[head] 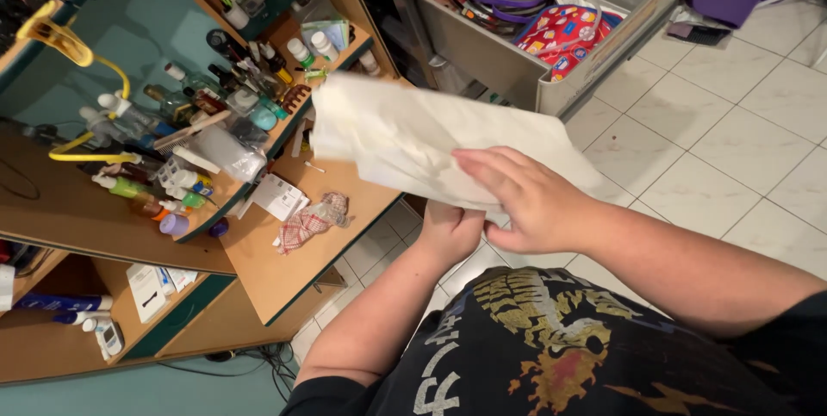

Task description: The recorder folds paper, organizes items into a plastic drawer unit, and wipes down a desk surface.

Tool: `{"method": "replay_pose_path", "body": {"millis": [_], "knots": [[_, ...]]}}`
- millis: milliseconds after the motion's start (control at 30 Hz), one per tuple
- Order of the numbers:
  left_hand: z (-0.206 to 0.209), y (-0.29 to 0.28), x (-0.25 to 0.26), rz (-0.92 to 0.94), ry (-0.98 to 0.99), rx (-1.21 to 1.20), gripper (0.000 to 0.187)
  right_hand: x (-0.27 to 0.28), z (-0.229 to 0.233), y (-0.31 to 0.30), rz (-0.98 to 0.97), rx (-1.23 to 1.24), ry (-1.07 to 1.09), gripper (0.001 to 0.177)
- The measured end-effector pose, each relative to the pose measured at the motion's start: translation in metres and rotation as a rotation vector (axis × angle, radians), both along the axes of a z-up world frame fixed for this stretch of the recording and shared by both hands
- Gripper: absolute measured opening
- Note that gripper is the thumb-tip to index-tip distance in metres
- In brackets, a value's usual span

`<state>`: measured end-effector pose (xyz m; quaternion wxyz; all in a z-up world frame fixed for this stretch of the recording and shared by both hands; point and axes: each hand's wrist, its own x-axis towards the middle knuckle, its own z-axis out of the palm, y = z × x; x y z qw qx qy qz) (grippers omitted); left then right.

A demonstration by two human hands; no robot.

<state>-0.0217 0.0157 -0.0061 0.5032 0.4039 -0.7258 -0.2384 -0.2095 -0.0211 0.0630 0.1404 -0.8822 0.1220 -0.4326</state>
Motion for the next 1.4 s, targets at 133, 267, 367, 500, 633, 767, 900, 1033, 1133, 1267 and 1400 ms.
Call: {"method": "replay_pose_path", "body": {"millis": [133,267,367,500,633,767,900,1033,1133,1267,1400], "knots": [[0.018,0.015,0.004,-0.078,-0.101,0.084,0.014,-0.001,-0.024,-0.005,-0.059,0.005,0.083,0.083],[0.027,0.028,0.014,-0.092,-0.327,-0.084,0.02,-0.01,-0.024,-0.009,-0.168,0.335,0.447,0.082],[0.02,0.037,0.03,-0.029,-0.405,-0.244,0.025,-0.02,-0.032,-0.017,-0.147,0.538,0.606,0.081],[0.003,0.037,0.055,0.25,-0.432,-0.486,0.055,-0.038,-0.041,-0.036,-0.079,0.662,0.664,0.073],[0.005,0.034,0.061,0.445,-0.269,-0.382,0.096,-0.068,-0.067,-0.062,0.08,0.782,0.507,0.048],[-0.037,0.022,0.073,0.308,0.403,0.134,0.11,-0.076,-0.07,-0.069,0.2,0.993,-0.038,0.058],[-0.061,0.009,0.047,-0.215,0.578,0.45,0.111,-0.05,-0.078,-0.074,0.293,0.878,-0.31,0.065],[-0.114,-0.016,0.043,-0.082,0.643,0.473,0.08,-0.017,-0.092,-0.071,0.229,0.891,-0.293,0.073],[-0.163,-0.031,0.069,0.085,0.536,0.665,0.069,0.004,-0.088,-0.066,0.255,0.949,-0.219,0.071],[-0.131,-0.033,0.094,-0.287,0.948,0.676,0.077,0.035,-0.071,-0.071,0.422,0.985,-0.131,0.069],[-0.158,-0.052,0.146,-0.215,0.639,0.592,0.073,0.073,-0.034,-0.086,0.274,0.864,-0.042,0.071]]}}
